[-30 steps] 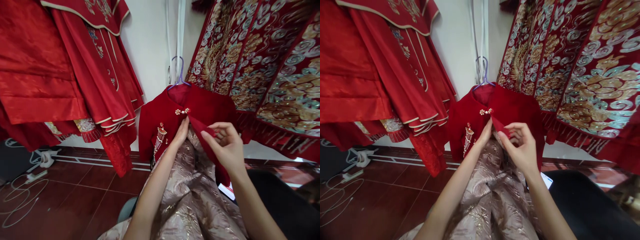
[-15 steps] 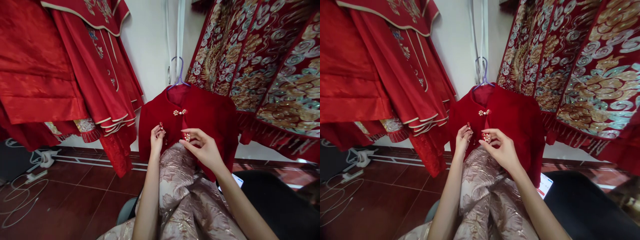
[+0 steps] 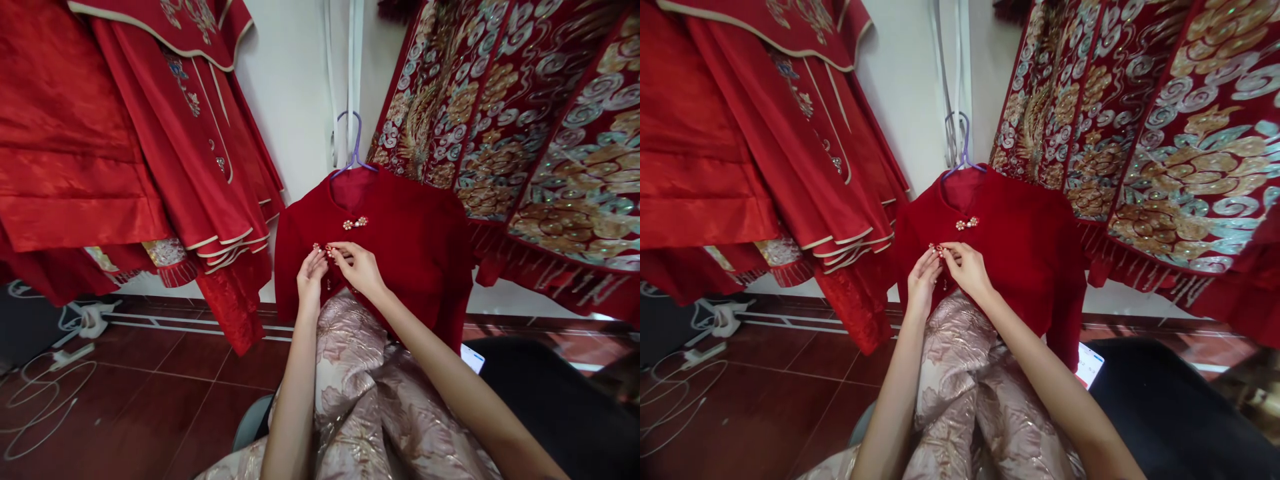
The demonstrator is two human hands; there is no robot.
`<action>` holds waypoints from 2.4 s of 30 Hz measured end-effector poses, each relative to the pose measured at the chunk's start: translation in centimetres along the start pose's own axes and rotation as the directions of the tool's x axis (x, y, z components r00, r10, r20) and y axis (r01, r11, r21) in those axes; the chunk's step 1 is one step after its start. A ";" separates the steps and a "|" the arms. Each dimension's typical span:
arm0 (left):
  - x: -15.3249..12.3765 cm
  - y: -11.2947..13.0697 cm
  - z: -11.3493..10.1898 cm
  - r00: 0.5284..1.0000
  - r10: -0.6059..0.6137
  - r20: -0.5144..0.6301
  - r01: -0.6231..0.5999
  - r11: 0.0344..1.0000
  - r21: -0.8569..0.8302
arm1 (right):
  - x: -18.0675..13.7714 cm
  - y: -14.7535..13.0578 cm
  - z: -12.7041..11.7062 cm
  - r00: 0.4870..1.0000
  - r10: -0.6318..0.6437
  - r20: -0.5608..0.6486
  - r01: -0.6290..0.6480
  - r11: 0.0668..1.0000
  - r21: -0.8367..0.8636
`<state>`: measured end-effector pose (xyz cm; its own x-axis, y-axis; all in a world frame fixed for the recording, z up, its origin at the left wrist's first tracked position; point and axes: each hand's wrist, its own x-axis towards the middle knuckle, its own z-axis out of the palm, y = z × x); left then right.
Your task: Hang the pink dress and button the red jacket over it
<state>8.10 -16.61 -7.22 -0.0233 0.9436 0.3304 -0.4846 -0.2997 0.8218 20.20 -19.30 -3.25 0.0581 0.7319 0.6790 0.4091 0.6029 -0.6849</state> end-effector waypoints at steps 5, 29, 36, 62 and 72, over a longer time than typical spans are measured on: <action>-0.2 0.8 0.4 0.999 -0.037 -0.019 0.036 0.999 -0.006 | 0.0 0.9 0.3 0.998 -0.037 0.057 0.043 0.994 -0.103; 1.2 -0.5 0.0 0.995 0.088 -0.049 -0.072 0.964 0.257 | 1.5 1.8 1.3 0.993 -0.050 0.103 0.080 0.944 -0.319; 2.2 -0.7 0.2 0.984 0.165 -0.074 -0.134 0.940 0.313 | 1.7 1.9 1.5 0.994 -0.060 0.092 0.087 0.939 -0.332; -0.9 -1.9 -5.1 0.997 -0.043 0.060 0.002 0.828 0.560 | -5.8 -1.1 -5.0 0.925 0.367 0.094 -0.379 0.887 0.263; -3.0 -3.3 -2.6 0.996 -0.049 0.072 -0.022 0.660 0.751 | -6.0 2.4 -4.2 0.946 0.322 0.028 -0.306 0.919 -0.248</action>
<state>7.47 -18.06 -12.09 0.0637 0.9446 0.3221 0.3377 -0.3241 0.8837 24.62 -23.56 -7.86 0.1615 0.8957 0.4144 0.5838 0.2518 -0.7718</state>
